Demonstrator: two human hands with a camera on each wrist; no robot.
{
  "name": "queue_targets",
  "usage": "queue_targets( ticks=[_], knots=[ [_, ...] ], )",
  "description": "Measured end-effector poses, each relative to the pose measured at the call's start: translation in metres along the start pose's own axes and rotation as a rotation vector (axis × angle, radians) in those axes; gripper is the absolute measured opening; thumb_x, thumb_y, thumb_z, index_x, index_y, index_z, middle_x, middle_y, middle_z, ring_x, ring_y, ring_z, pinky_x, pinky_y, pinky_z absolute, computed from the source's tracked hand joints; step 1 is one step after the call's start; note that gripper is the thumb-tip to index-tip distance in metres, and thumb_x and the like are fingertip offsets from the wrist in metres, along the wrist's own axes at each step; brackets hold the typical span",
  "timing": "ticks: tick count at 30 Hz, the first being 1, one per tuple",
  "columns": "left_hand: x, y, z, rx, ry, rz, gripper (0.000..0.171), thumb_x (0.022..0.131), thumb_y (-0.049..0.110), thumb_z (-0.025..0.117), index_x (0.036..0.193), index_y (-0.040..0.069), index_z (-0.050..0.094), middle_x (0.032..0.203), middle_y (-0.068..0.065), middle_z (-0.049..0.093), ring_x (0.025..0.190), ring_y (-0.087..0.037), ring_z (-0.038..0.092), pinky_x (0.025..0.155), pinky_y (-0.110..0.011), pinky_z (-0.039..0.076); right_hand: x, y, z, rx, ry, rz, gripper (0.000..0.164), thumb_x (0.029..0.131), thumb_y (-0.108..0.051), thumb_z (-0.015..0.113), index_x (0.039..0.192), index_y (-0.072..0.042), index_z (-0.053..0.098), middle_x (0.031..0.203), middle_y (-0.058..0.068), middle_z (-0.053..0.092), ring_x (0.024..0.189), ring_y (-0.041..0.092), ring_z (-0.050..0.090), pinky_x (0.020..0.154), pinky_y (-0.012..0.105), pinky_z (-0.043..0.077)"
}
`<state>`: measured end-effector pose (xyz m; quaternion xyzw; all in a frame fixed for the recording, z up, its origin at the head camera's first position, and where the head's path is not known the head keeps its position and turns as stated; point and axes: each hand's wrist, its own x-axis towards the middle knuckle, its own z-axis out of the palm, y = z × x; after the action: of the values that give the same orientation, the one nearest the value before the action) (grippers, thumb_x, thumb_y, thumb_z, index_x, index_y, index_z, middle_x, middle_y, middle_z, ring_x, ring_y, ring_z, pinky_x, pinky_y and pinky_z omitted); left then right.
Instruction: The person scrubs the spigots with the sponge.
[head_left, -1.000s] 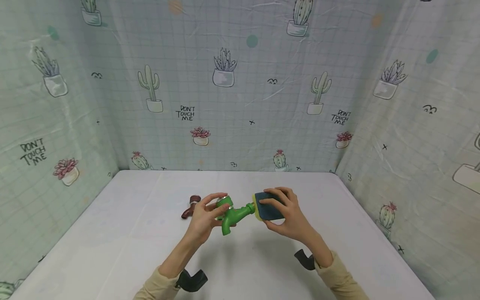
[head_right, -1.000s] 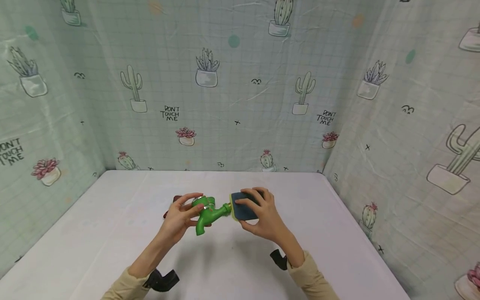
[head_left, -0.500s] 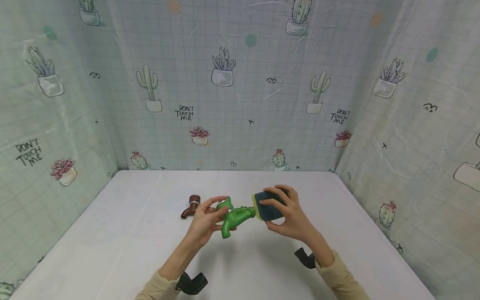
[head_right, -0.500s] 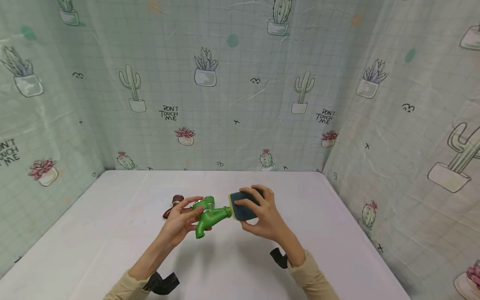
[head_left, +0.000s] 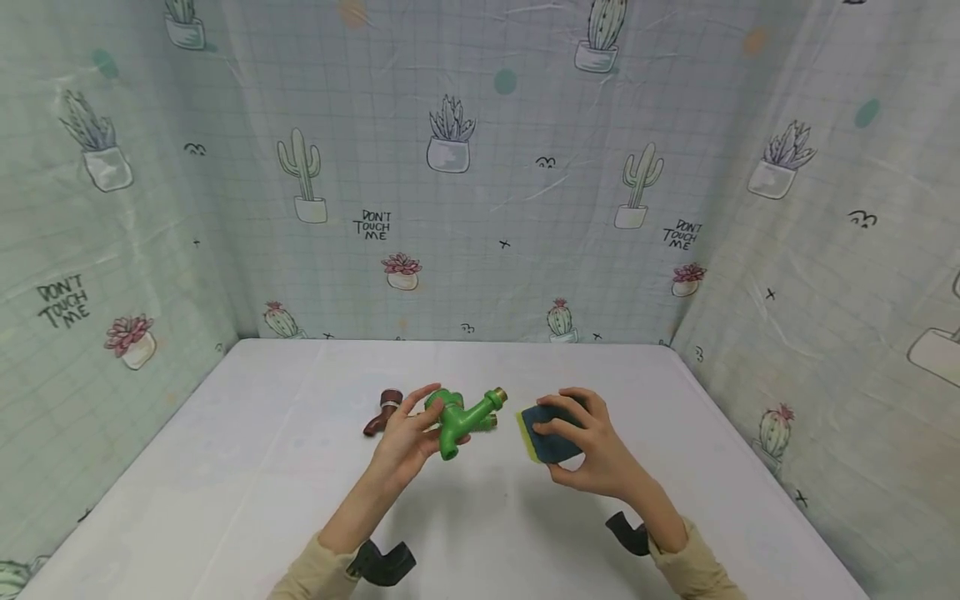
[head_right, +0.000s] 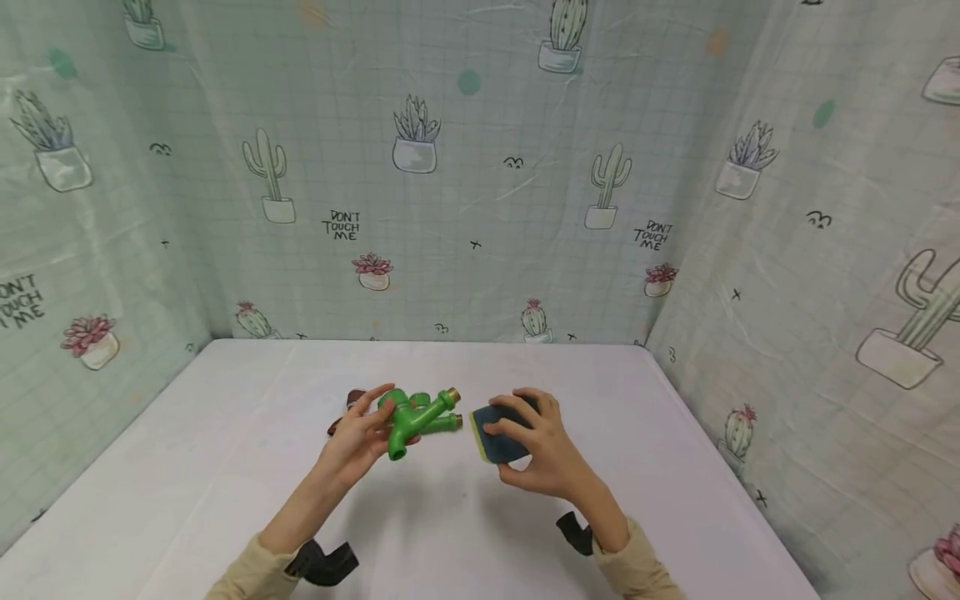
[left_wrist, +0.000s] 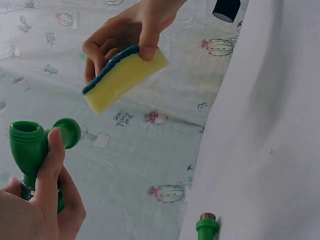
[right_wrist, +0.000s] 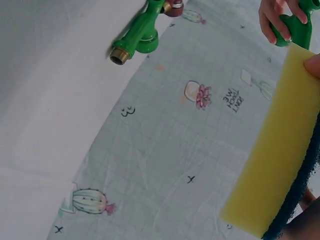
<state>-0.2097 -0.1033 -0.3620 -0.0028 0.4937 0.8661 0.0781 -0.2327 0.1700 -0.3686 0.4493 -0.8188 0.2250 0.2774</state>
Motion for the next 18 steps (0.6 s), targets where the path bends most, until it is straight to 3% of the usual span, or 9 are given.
queue_targets(
  ticks=[5,8,12,15,18],
  knots=[
    [0.002,0.0,0.005,-0.046,-0.095,-0.063,0.033,0.096,0.017,0.039,0.127,0.013,0.029,0.124,-0.013,0.037,0.103,-0.018,0.054,0.082,-0.043,0.052,0.007,0.002,-0.002,0.083,0.097,0.026,0.035,0.075,-0.035,0.066,0.107,-0.023,0.059,0.127,0.007,0.045,0.118,0.025,0.027,0.083,0.047,0.038],
    [0.001,-0.004,0.007,0.0,-0.132,-0.067,0.031,0.095,0.017,0.041,0.124,0.011,0.033,0.13,-0.015,0.029,0.103,-0.019,0.055,0.085,-0.045,0.05,0.013,-0.001,0.0,0.126,0.148,0.019,0.036,0.076,-0.037,0.065,0.107,-0.021,0.059,0.128,0.009,0.045,0.117,0.025,0.027,0.082,0.043,0.04],
    [-0.002,-0.01,0.008,0.193,-0.181,-0.082,0.038,0.093,0.016,0.046,0.124,-0.004,0.04,0.133,-0.024,0.025,0.099,-0.024,0.059,0.084,-0.044,0.05,0.019,-0.005,0.003,0.14,0.15,0.024,0.037,0.074,-0.033,0.067,0.108,-0.022,0.059,0.129,0.008,0.044,0.118,0.024,0.026,0.082,0.043,0.041],
    [-0.005,-0.013,0.008,0.346,-0.257,-0.111,0.048,0.091,0.023,0.051,0.124,-0.01,0.041,0.129,-0.029,0.033,0.097,-0.027,0.061,0.082,-0.041,0.051,0.021,-0.007,0.006,0.161,0.124,0.027,0.04,0.071,-0.027,0.07,0.109,-0.023,0.058,0.129,0.007,0.044,0.118,0.023,0.026,0.081,0.042,0.043],
    [-0.007,-0.013,0.008,0.446,-0.323,-0.126,0.055,0.087,0.028,0.057,0.123,-0.01,0.042,0.119,-0.026,0.044,0.09,-0.023,0.063,0.079,-0.039,0.053,0.023,-0.009,0.007,0.192,0.09,0.004,0.042,0.069,-0.023,0.072,0.109,-0.023,0.058,0.128,0.007,0.044,0.118,0.023,0.026,0.081,0.042,0.044]
  ],
)
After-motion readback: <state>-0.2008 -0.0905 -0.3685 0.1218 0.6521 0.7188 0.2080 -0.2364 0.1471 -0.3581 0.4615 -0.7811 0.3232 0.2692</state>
